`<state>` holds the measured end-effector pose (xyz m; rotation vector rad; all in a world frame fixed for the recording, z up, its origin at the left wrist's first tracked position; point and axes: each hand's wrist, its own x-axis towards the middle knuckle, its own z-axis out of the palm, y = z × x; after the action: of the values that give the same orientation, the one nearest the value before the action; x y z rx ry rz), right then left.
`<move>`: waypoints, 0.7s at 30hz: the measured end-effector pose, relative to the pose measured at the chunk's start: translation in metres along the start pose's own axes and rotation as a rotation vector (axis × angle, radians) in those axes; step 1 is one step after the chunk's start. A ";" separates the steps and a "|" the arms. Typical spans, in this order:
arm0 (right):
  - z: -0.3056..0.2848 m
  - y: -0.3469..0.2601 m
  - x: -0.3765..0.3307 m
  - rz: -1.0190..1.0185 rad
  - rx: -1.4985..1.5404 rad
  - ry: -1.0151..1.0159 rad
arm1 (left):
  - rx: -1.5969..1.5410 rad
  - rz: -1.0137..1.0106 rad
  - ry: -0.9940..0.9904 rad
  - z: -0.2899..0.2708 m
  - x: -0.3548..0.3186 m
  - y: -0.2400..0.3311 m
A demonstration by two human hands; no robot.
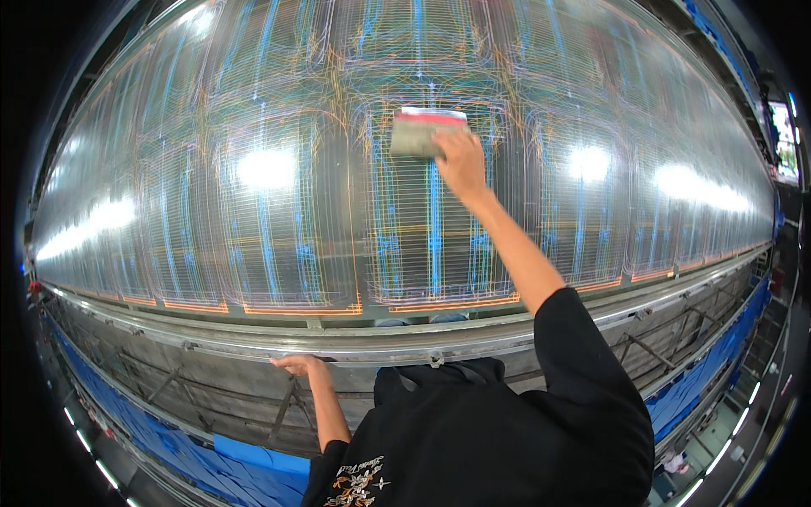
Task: The person uses a brush to clean the surface of large solar panels mounted on a rack. They repeatedly brush across the panel surface in horizontal strokes, moving along the panel to cover different areas.
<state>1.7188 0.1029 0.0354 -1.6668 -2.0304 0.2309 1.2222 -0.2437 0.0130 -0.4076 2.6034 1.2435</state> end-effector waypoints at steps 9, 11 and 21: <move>-0.053 -0.023 -0.018 -0.043 0.107 -0.085 | 0.075 0.003 0.087 0.014 -0.032 0.011; -0.052 -0.003 0.039 0.009 0.053 -0.032 | 0.049 0.020 0.066 0.021 -0.041 0.019; -0.012 -0.028 -0.046 -0.117 0.116 -0.114 | 0.102 0.063 0.095 0.005 0.006 -0.019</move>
<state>1.7064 0.0505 0.0457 -1.4897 -2.1464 0.4030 1.2238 -0.2522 -0.0059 -0.3779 2.7661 1.1303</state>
